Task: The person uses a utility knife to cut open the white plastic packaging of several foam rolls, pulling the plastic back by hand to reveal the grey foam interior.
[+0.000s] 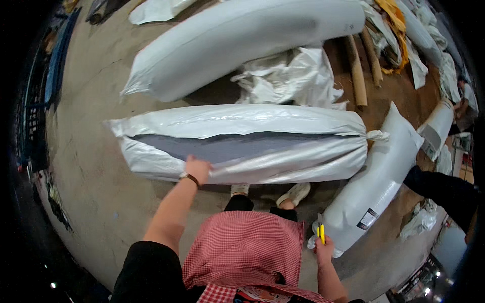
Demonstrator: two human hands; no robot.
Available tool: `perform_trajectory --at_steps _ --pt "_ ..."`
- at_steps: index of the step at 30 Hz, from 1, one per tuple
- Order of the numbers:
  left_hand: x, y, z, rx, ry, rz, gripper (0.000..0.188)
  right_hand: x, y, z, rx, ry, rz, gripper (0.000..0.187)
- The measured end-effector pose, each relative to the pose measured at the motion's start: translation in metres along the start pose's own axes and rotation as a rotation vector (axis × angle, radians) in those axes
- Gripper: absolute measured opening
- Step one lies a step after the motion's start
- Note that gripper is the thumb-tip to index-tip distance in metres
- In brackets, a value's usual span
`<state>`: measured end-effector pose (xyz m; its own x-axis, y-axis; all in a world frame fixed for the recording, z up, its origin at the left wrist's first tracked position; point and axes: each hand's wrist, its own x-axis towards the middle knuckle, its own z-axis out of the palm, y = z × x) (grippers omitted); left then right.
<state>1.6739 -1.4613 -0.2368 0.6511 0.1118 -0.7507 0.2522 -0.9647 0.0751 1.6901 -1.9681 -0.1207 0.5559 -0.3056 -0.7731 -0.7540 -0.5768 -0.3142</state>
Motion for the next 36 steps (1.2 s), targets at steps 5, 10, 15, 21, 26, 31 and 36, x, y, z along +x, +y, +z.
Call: perform_trajectory --at_steps 5,10,15,21,26,31,36 --pt "-0.089 0.045 0.042 -0.199 0.087 0.078 0.023 -0.053 0.002 0.041 -0.148 -0.056 -0.254 0.024" --pt "-0.105 0.033 0.047 -0.540 0.437 0.113 0.049 -0.096 -0.015 0.070 0.042 -0.158 -0.202 0.012" --pt "-0.112 -0.033 0.025 -0.382 0.577 0.043 0.041 -0.146 -0.002 0.085 0.325 -0.194 -0.025 0.010" --pt "-0.143 -0.150 0.013 -0.419 0.637 -0.153 0.040 -0.218 0.032 0.138 0.546 -0.116 0.252 0.011" --pt "-0.149 -0.267 0.010 -0.253 0.579 -0.153 0.041 -0.253 0.009 0.235 0.617 -0.170 0.274 0.014" --pt "-0.104 -0.400 -0.019 0.086 0.483 0.092 0.037 -0.314 -0.071 0.397 0.662 -0.203 0.234 0.019" --pt "-0.083 -0.439 -0.043 0.282 0.272 0.389 0.039 -0.402 -0.123 0.555 0.841 -0.331 0.388 0.023"
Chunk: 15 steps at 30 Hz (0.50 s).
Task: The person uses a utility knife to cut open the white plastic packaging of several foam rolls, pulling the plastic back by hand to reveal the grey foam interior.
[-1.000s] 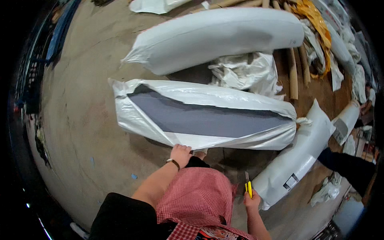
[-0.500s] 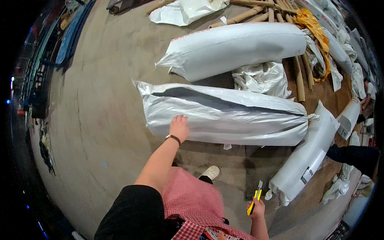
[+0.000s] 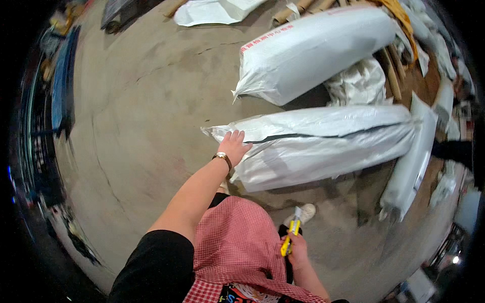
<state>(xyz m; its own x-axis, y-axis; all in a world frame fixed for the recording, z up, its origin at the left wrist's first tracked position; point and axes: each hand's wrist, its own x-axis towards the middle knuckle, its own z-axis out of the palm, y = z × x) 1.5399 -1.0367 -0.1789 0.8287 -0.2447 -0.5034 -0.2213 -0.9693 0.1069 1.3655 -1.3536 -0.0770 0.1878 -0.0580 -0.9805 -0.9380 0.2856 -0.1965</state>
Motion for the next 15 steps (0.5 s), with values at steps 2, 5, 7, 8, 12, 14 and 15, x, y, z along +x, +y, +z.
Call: perform_trajectory --at_steps 2,5,7,8,12,14,15 --pt "-0.003 -0.016 0.001 0.030 -0.024 0.077 0.039 -0.014 0.031 0.054 0.047 -0.033 0.035 0.022" --pt "0.000 -0.029 0.000 0.085 -0.031 0.101 0.038 -0.026 0.063 0.099 0.058 -0.139 -0.006 0.017" --pt "0.001 -0.031 -0.004 0.125 -0.054 0.155 0.038 -0.034 0.068 0.120 0.087 -0.153 -0.020 0.017" --pt "0.004 -0.030 -0.004 0.149 -0.072 0.170 0.038 -0.036 0.067 0.128 0.105 -0.145 -0.054 0.017" --pt "0.024 -0.038 0.000 0.225 -0.110 0.212 0.038 -0.018 0.055 0.148 0.091 -0.109 -0.130 0.016" --pt "0.036 -0.043 0.001 0.280 -0.140 0.294 0.039 -0.010 0.060 0.161 0.156 -0.055 -0.156 0.016" --pt "0.043 -0.045 -0.001 0.295 -0.185 0.321 0.039 -0.007 0.058 0.168 0.205 -0.029 -0.155 0.016"
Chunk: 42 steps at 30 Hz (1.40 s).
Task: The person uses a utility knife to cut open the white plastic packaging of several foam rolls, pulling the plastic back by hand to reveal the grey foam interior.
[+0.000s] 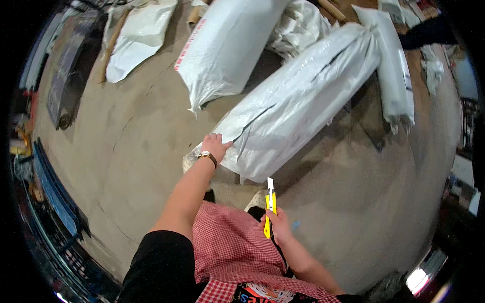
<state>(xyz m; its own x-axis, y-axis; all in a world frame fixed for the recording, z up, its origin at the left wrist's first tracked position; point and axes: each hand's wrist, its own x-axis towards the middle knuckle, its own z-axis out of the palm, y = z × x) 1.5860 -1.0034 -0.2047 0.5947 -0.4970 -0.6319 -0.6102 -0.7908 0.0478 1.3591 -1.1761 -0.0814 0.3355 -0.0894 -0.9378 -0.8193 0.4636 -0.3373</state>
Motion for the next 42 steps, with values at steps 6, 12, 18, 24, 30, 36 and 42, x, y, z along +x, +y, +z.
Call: perform_trajectory --at_steps 6,12,18,24,30,36,42 --pt "0.044 -0.028 0.005 0.133 -0.099 0.282 0.041 0.016 -0.007 0.059 0.138 0.182 0.045 0.023" --pt "0.063 -0.047 -0.001 0.154 -0.061 0.656 0.028 0.066 -0.008 0.145 0.199 0.391 -0.056 0.018" --pt "0.068 -0.068 0.009 -0.044 0.107 0.731 0.014 0.091 -0.036 0.191 -0.547 0.576 -0.065 0.027" --pt "0.073 -0.063 0.003 -0.080 0.086 0.764 0.012 0.118 -0.056 0.198 -0.828 0.621 -0.034 0.028" --pt "0.082 -0.076 0.005 0.002 0.022 0.899 0.015 0.122 -0.040 0.210 -0.930 0.498 0.086 0.030" --pt "0.068 -0.048 -0.002 0.134 -0.237 0.748 0.018 0.118 -0.020 0.207 -0.854 0.499 0.074 0.028" --pt "0.065 -0.072 0.008 0.037 -0.203 0.785 0.011 0.104 -0.022 0.210 -0.761 0.618 -0.029 0.025"
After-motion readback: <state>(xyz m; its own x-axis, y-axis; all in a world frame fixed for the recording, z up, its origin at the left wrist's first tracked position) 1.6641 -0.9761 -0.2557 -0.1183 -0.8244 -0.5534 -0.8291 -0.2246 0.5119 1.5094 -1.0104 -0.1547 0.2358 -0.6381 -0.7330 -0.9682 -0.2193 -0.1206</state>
